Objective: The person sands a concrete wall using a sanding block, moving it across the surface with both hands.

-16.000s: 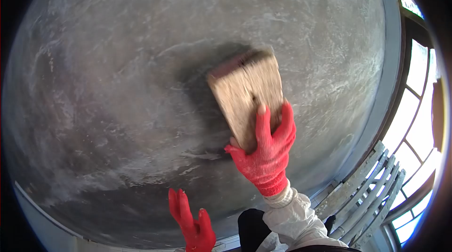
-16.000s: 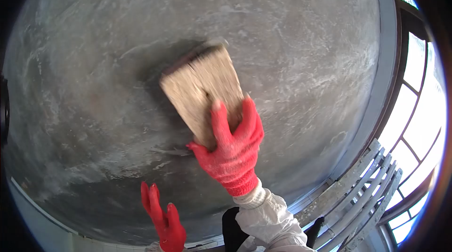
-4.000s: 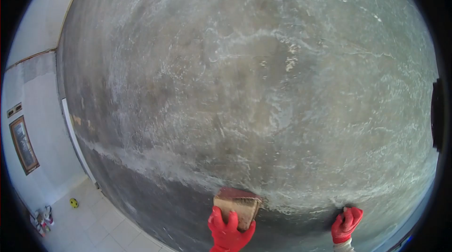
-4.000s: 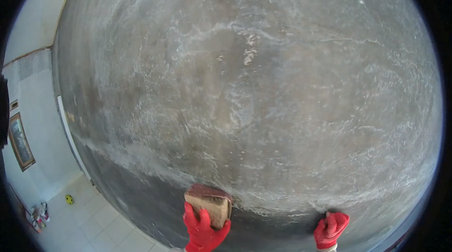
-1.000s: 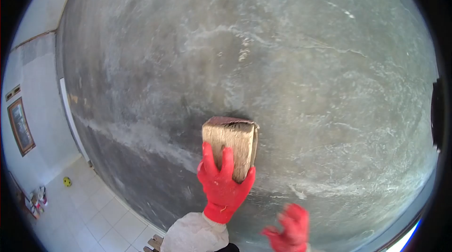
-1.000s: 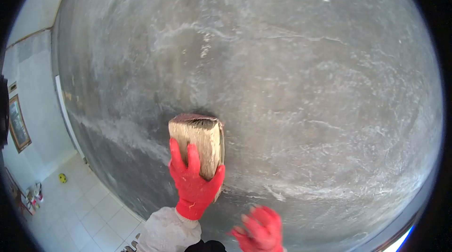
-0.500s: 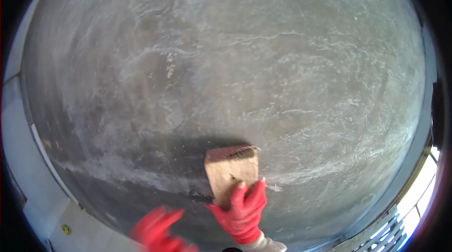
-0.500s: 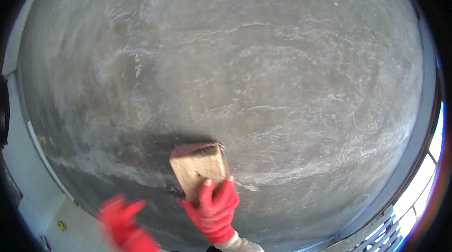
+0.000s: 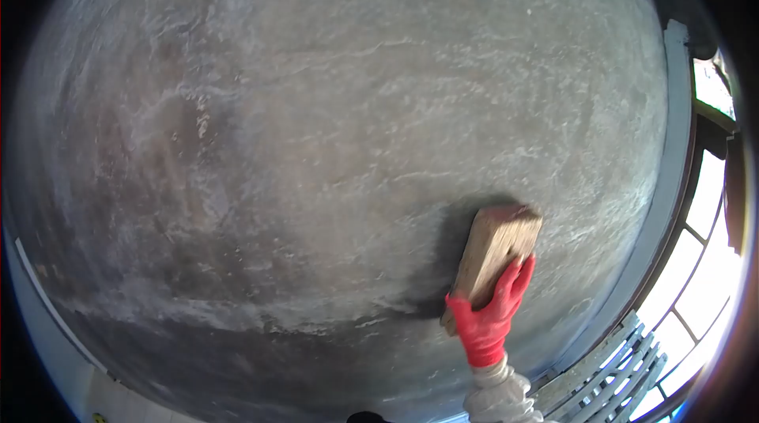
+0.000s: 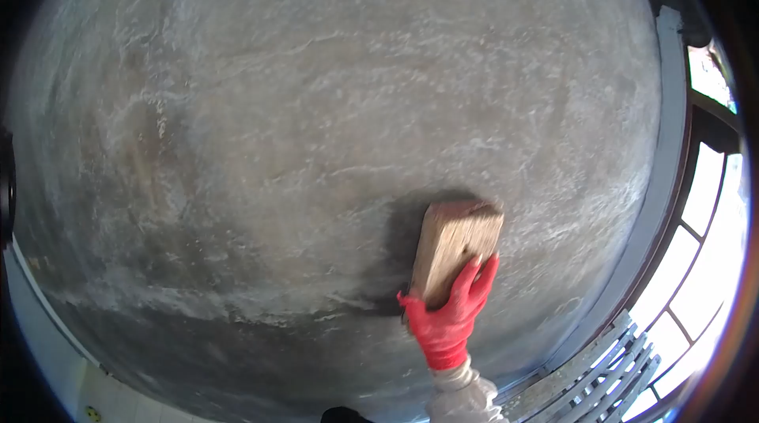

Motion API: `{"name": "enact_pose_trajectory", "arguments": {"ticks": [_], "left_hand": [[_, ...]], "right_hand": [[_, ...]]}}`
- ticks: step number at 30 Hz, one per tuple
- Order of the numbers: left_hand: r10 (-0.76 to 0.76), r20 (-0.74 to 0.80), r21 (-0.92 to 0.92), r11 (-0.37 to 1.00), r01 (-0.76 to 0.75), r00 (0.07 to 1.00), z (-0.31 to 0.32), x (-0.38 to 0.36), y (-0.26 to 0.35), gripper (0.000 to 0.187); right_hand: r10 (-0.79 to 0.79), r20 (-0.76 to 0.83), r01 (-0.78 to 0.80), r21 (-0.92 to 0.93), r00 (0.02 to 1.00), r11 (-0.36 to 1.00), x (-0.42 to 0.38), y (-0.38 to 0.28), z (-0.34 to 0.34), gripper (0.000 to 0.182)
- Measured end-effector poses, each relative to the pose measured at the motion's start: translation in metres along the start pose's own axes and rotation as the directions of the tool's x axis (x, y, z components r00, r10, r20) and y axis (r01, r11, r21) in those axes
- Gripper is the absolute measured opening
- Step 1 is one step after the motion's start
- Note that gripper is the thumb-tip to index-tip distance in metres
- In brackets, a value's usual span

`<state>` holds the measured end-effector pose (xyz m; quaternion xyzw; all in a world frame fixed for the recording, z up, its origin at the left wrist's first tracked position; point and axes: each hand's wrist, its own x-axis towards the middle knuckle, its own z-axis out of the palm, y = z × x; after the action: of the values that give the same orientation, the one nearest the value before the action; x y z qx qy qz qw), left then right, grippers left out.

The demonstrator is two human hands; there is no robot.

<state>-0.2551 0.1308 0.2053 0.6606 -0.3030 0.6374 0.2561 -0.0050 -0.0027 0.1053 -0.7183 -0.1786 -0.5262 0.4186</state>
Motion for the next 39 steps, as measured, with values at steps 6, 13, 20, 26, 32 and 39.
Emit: {"name": "enact_pose_trajectory", "arguments": {"ticks": [6,13,20,26,32,39], "left_hand": [[-0.144,0.056,0.261,0.957,0.124,0.988,0.027,-0.018,-0.02,0.033],[-0.157,0.068,0.349,0.929,0.124,0.985,0.036,-0.019,-0.024,0.033],[-0.155,0.075,0.401,0.909,0.112,0.985,0.043,-0.021,-0.026,0.034],[-0.144,0.099,0.43,0.898,0.088,0.985,0.041,-0.02,-0.027,0.034],[-0.14,0.101,0.437,0.896,0.082,0.985,0.038,-0.02,-0.033,0.034],[-0.155,0.088,0.432,0.896,0.103,0.984,0.035,-0.027,-0.032,0.035]], "right_hand": [[-0.059,0.038,0.06,-0.016,0.998,0.998,-0.059,0.033,0.0,0.124],[0.052,-0.032,-0.054,-0.056,0.998,0.997,0.007,0.022,-0.008,0.122],[-0.071,0.079,0.079,-0.106,0.994,0.991,-0.091,0.043,0.003,0.134],[-0.002,0.099,0.01,-0.076,0.995,0.997,-0.081,0.048,-0.001,0.131],[0.046,-0.009,-0.047,-0.069,0.999,0.997,-0.039,0.024,0.005,0.127],[-0.115,0.033,0.118,-0.114,0.993,0.986,-0.116,0.044,0.013,0.122]]}}
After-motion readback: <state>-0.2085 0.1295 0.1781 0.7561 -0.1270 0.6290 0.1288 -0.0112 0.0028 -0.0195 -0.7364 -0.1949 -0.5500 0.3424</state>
